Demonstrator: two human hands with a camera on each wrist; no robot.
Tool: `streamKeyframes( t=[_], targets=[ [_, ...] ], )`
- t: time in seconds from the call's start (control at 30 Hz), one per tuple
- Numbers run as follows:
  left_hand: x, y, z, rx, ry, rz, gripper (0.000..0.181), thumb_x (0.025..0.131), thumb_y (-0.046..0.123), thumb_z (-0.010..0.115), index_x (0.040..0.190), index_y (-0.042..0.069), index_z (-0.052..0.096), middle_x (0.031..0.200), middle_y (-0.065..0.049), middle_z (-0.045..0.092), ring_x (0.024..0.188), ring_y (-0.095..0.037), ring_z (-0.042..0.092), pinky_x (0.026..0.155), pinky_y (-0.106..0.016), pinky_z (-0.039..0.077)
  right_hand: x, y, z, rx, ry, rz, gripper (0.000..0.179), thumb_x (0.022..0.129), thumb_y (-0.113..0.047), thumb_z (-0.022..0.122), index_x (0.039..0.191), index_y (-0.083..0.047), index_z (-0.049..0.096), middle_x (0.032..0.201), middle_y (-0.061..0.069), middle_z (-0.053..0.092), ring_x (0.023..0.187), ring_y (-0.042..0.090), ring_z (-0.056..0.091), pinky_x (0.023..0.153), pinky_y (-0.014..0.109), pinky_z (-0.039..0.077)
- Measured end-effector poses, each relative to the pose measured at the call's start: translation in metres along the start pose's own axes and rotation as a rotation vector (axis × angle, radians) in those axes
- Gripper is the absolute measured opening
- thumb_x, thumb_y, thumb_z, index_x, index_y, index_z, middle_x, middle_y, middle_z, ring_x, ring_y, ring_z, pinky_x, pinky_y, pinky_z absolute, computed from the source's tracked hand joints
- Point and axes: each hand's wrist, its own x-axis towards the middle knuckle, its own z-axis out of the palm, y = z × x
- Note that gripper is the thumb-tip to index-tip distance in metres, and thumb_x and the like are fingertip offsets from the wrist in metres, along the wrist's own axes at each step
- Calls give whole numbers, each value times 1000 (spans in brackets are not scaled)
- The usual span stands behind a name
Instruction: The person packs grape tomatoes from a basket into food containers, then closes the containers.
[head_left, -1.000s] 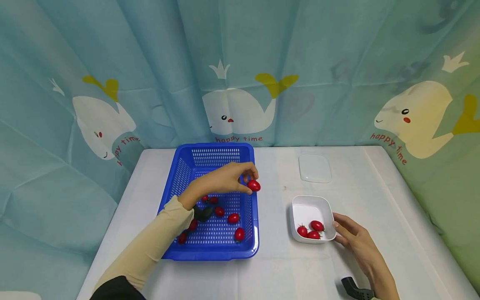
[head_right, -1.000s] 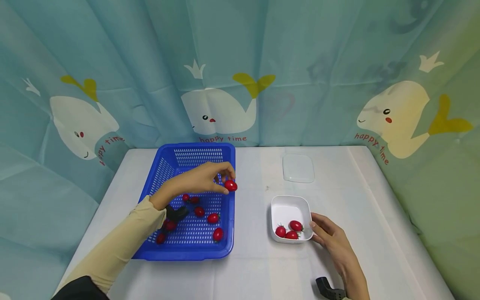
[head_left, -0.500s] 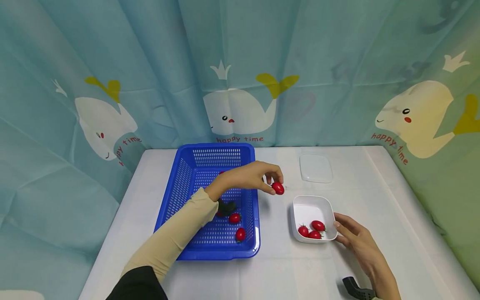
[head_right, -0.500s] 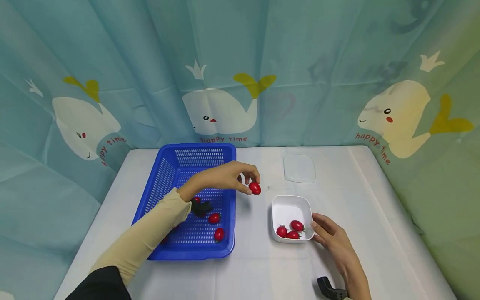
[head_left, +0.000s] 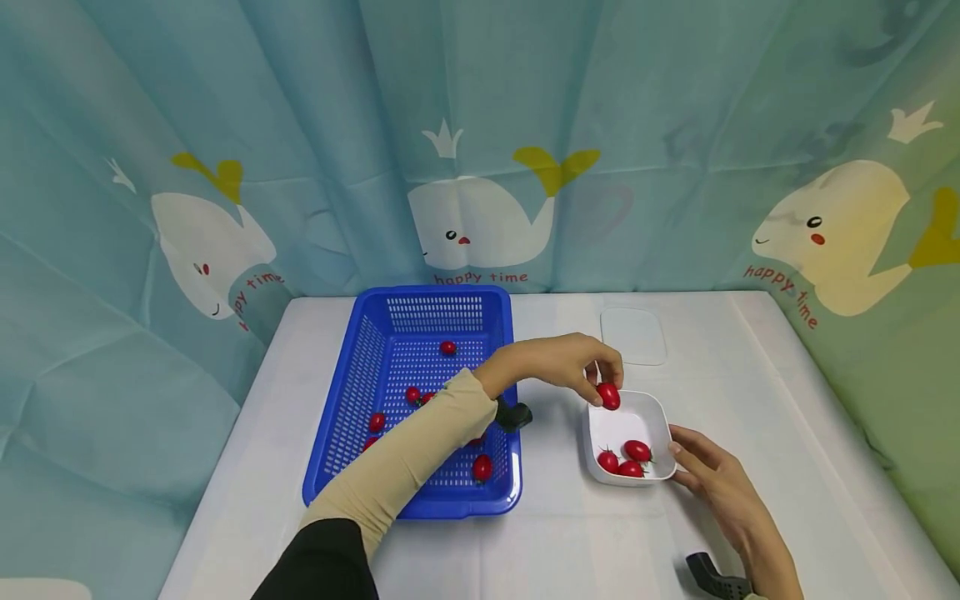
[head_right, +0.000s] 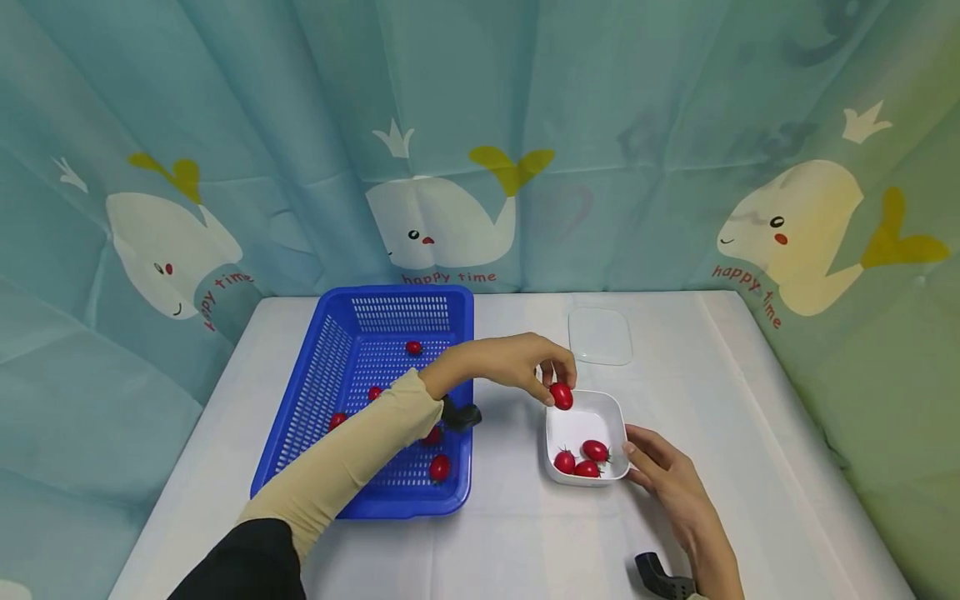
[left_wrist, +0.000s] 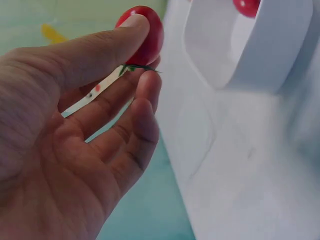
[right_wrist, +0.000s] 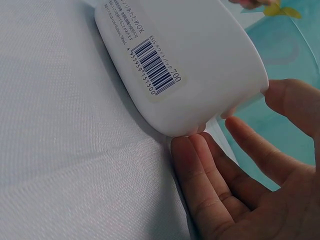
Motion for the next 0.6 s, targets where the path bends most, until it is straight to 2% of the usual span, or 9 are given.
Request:
streamKeyframes(
  t=[0.27, 0.47, 0.6],
  targets=[
    [27, 9, 21, 17, -129, -48, 27, 90, 3, 79, 115, 8, 69, 111, -5, 72, 97, -12, 66, 82, -13, 54, 0, 2, 0, -29, 10, 19, 65, 106, -33, 61, 155, 4, 39, 131, -13, 56, 105, -10, 63, 88, 17, 58],
    [40, 8, 33, 103, -161, -82, 26, 88, 2, 81, 111, 9, 71, 107, -1, 71, 95, -9, 63, 79, -11, 52, 0, 3, -1, 34, 3, -25, 57, 107, -25, 61, 152, 5, 43, 116, -27, 60, 105, -7, 64, 87, 18, 59],
    [46, 4, 41, 129, -193, -86, 26, 87, -2, 80, 110, 8, 71, 104, 0, 70, 93, -7, 61, 77, -10, 50, 0, 3, -1, 69, 2, -47, 51, 107, -21, 60, 149, 4, 47, 115, -28, 63, 105, -7, 65, 86, 18, 59]
  ],
)
